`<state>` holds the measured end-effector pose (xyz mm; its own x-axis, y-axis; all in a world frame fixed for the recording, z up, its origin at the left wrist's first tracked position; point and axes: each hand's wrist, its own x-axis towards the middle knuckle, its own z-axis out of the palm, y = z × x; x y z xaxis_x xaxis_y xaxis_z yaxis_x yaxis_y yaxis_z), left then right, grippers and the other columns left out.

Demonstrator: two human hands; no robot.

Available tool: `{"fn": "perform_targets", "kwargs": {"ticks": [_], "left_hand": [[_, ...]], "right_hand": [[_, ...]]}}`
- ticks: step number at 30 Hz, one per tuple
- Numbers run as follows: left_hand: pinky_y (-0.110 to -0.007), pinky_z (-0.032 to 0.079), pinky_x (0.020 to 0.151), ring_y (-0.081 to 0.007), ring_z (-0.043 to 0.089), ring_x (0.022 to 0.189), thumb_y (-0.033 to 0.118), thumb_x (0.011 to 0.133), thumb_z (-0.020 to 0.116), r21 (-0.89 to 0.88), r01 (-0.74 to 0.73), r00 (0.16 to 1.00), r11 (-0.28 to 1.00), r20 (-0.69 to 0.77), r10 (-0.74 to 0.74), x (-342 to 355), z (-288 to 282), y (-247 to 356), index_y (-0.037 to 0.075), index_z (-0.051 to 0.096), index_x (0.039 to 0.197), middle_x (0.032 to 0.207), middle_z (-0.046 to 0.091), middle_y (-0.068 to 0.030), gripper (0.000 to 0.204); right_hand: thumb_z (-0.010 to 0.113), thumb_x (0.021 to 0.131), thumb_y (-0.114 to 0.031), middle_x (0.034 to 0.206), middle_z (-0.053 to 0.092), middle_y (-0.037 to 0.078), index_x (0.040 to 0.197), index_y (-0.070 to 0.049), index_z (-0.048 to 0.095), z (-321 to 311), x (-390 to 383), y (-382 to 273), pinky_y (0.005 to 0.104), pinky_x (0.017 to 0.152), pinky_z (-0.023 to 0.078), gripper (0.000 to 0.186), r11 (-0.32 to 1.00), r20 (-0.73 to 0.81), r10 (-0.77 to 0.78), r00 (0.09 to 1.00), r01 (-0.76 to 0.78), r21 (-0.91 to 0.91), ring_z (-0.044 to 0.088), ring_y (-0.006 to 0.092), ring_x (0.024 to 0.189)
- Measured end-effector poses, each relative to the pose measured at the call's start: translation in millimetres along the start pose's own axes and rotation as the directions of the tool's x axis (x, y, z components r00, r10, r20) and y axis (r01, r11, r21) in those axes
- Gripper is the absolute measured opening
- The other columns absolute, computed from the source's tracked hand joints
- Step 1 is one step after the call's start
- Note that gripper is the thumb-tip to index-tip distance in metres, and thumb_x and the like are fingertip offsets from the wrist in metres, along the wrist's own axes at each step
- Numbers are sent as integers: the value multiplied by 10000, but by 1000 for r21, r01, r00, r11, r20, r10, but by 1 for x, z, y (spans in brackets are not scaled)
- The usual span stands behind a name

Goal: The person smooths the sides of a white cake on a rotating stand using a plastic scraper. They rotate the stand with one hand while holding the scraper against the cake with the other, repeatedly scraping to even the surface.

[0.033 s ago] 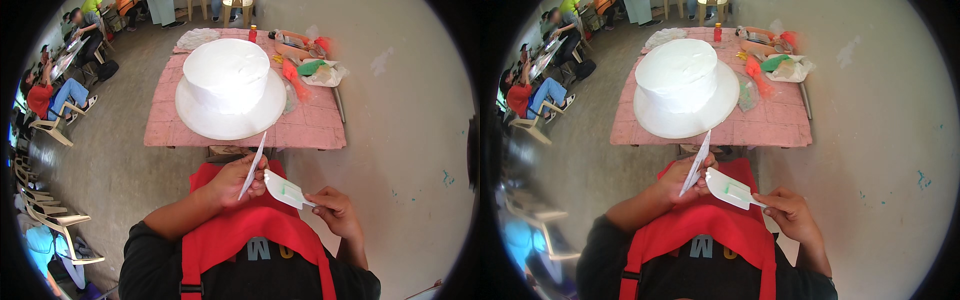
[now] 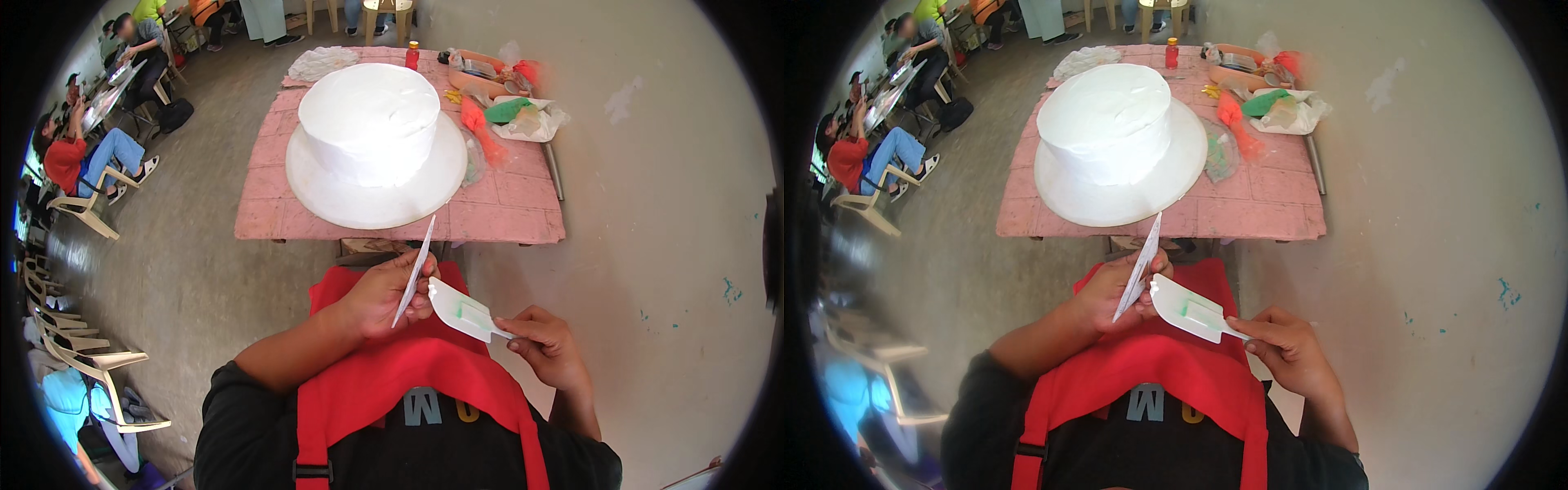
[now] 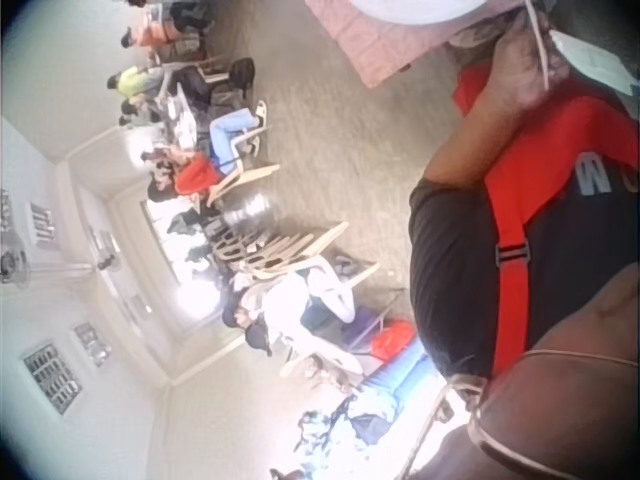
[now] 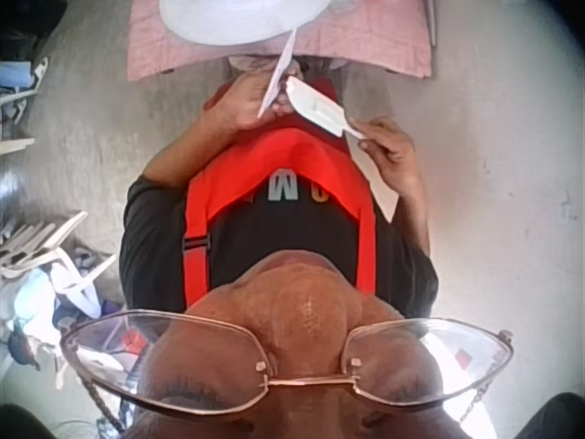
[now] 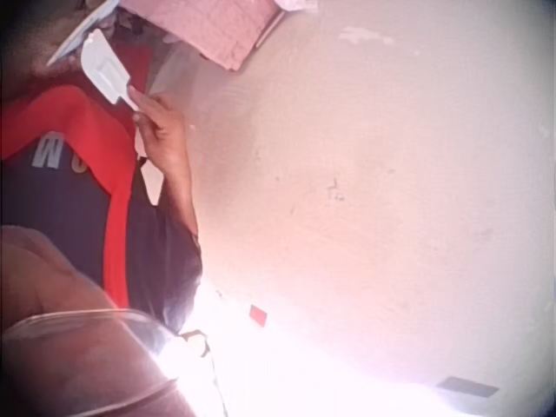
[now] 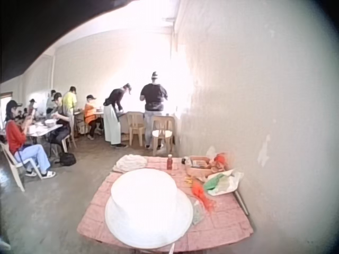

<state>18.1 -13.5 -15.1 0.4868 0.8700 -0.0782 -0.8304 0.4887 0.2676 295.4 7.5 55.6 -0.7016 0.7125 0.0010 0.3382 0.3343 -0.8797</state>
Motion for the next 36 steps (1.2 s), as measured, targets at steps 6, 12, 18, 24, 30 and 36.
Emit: {"fn": "perform_targets", "kwargs": {"ticks": [6, 12, 18, 24, 30, 36], "left_hand": [[-243, 374, 528, -101, 470, 631, 202, 1003, 424, 249, -172, 961, 953, -168, 218, 7, 4, -8, 103, 497, 967, 797, 515, -9, 128], [-246, 373, 551, -101, 456, 634, 226, 1019, 387, 343, -234, 954, 910, -100, 283, 9, -3, -11, 107, 490, 978, 812, 506, -4, 162], [-241, 359, 549, -99, 420, 625, 217, 1030, 354, 410, -183, 971, 893, -65, 229, 9, -3, -11, 109, 457, 980, 771, 467, -5, 157], [-231, 353, 546, -99, 405, 623, 194, 1038, 309, 421, -164, 976, 892, -60, 208, 9, 2, -11, 103, 425, 951, 766, 433, -7, 171], [-223, 364, 554, -92, 420, 623, 188, 1037, 302, 538, -128, 980, 833, -59, 189, 9, -1, -10, 100, 429, 944, 767, 444, -2, 181], [-235, 373, 567, -112, 440, 643, 156, 1012, 377, 739, -108, 969, 665, -71, 237, -1, 0, -5, 79, 479, 931, 777, 484, -30, 151]], "right_hand": [[616, 787, 126, 854, 568, 61, 1175, -114, 659, 8, 1, 0, 256, 608, 429, 458, 1000, -29, 16, 999, -17, -9, 520, 138, 717], [624, 796, 106, 832, 557, 56, 1190, -113, 651, 11, 4, -1, 258, 614, 425, 453, 999, -8, 38, 999, -37, 21, 519, 143, 715], [606, 822, 80, 839, 562, 62, 1229, -145, 627, 10, 6, 6, 251, 638, 431, 466, 998, 2, 31, 1000, -31, 52, 518, 139, 712], [608, 835, 74, 819, 544, 38, 1204, -112, 642, 10, 11, 6, 237, 611, 412, 414, 995, -50, -7, 999, 11, 98, 503, 110, 701], [590, 836, 88, 857, 539, 34, 1201, -81, 637, 7, 15, 6, 219, 595, 404, 404, 993, -123, -25, 992, 39, 115, 491, 95, 688], [593, 823, 93, 847, 511, 26, 1207, -69, 627, -21, 21, 12, 209, 601, 415, 417, 989, -455, -1, 890, 69, 133, 477, 92, 679]]}}
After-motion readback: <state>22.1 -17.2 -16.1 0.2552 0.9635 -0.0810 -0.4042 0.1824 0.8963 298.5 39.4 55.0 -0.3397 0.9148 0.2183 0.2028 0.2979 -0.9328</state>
